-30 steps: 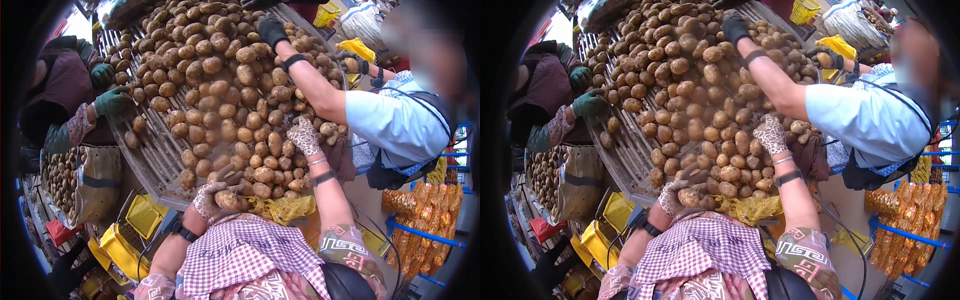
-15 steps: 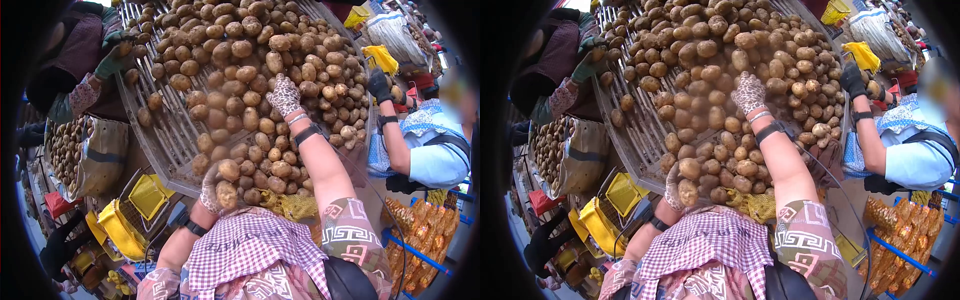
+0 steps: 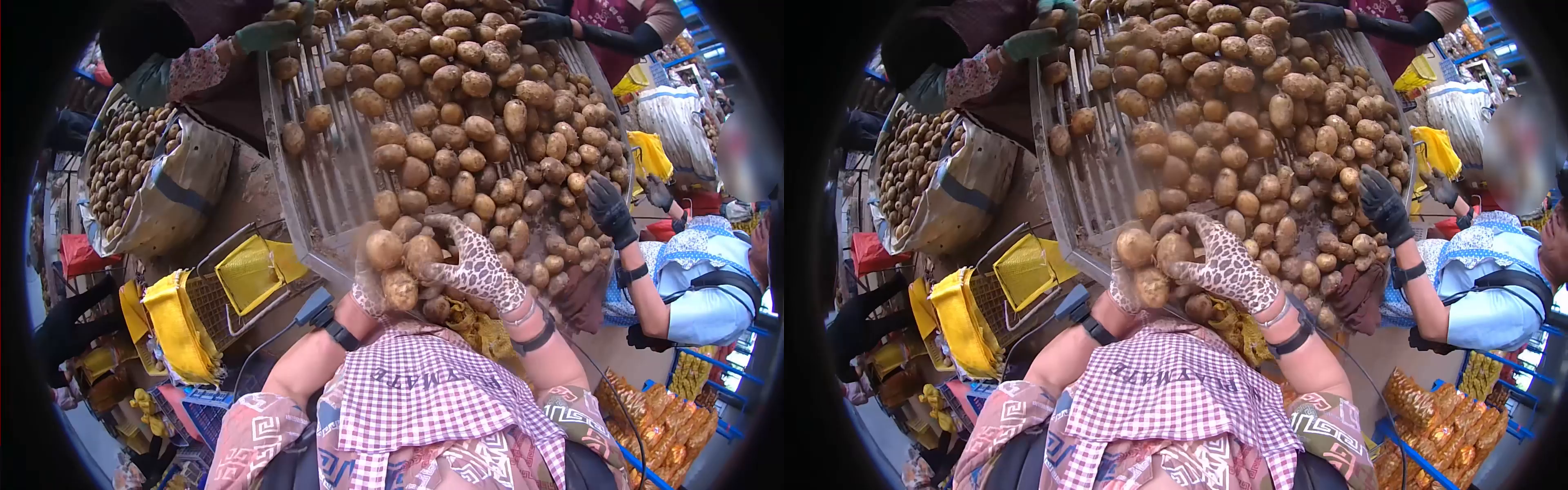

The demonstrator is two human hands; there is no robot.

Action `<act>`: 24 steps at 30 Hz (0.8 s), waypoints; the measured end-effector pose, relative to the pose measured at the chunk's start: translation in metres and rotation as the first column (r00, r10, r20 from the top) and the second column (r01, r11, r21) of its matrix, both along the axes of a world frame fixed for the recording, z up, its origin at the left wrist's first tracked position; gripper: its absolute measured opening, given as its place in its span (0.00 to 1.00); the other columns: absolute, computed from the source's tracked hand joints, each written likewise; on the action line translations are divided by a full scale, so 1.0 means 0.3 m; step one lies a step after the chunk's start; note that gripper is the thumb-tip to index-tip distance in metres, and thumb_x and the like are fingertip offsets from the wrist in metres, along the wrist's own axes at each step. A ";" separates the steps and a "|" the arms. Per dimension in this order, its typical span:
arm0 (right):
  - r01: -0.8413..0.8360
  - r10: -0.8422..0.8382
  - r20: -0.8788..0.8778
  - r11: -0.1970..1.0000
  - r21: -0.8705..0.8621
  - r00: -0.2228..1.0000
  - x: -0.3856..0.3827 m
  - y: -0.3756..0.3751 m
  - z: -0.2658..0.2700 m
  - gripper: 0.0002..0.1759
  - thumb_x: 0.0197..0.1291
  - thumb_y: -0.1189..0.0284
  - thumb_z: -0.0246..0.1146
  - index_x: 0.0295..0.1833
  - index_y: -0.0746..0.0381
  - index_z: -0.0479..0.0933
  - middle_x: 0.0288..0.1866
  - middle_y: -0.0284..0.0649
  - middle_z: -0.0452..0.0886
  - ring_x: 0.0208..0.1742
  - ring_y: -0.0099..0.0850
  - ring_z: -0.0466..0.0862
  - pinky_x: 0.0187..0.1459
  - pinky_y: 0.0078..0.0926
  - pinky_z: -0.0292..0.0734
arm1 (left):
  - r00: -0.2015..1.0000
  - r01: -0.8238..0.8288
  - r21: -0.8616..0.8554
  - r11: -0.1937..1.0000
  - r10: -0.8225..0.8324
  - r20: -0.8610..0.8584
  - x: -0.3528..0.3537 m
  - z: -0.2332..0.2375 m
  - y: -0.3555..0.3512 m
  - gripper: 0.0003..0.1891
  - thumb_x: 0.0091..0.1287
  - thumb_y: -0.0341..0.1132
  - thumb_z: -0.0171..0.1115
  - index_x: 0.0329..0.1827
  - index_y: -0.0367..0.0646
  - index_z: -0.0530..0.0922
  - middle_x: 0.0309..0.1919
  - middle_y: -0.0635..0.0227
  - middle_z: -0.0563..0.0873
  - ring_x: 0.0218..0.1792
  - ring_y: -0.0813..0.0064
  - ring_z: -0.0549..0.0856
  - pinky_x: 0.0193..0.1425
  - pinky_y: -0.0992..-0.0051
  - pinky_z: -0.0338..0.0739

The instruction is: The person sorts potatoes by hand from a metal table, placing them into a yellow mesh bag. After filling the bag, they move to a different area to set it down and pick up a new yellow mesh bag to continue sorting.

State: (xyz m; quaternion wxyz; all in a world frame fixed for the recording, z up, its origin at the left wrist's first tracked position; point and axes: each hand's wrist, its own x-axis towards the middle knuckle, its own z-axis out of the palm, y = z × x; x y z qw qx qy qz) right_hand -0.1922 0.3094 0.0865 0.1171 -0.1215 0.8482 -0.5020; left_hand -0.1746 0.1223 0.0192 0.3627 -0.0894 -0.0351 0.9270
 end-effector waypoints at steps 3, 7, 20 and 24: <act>0.182 -0.185 0.077 0.982 0.046 0.980 -0.036 -0.008 -0.016 0.34 0.59 0.60 0.68 0.66 0.66 0.68 0.59 0.52 0.76 0.62 0.41 0.77 0.63 0.38 0.71 | 0.987 -0.052 -0.030 0.998 0.056 0.148 0.069 -0.014 -0.045 0.40 0.64 0.65 0.55 0.70 0.42 0.67 0.67 0.53 0.71 0.66 0.58 0.73 0.68 0.52 0.71; 0.313 -0.320 -0.112 0.694 0.648 0.941 -0.140 0.089 -0.169 0.32 0.59 0.58 0.65 0.62 0.68 0.71 0.58 0.59 0.77 0.60 0.52 0.77 0.62 0.41 0.71 | 0.964 -0.211 -0.101 0.972 0.224 0.140 0.195 -0.049 -0.274 0.44 0.60 0.70 0.56 0.67 0.40 0.69 0.65 0.51 0.73 0.65 0.55 0.74 0.68 0.51 0.71; 0.242 -0.325 -0.033 0.627 0.740 0.945 -0.253 0.129 -0.242 0.48 0.46 0.58 0.73 0.72 0.65 0.61 0.62 0.59 0.75 0.63 0.52 0.76 0.63 0.40 0.72 | 0.833 -0.108 -0.991 -0.084 0.536 -0.136 0.161 -0.362 -0.983 0.23 0.66 0.49 0.63 0.58 0.46 0.76 0.53 0.66 0.82 0.53 0.68 0.81 0.54 0.64 0.77; 0.414 -0.444 0.243 0.895 0.165 0.863 -0.143 0.145 -0.199 0.41 0.51 0.66 0.73 0.68 0.67 0.64 0.62 0.49 0.75 0.63 0.39 0.75 0.65 0.33 0.69 | 0.894 -0.322 -0.925 0.203 0.387 -0.226 0.225 -0.224 -0.833 0.21 0.68 0.50 0.59 0.55 0.45 0.77 0.52 0.65 0.83 0.52 0.72 0.81 0.52 0.66 0.78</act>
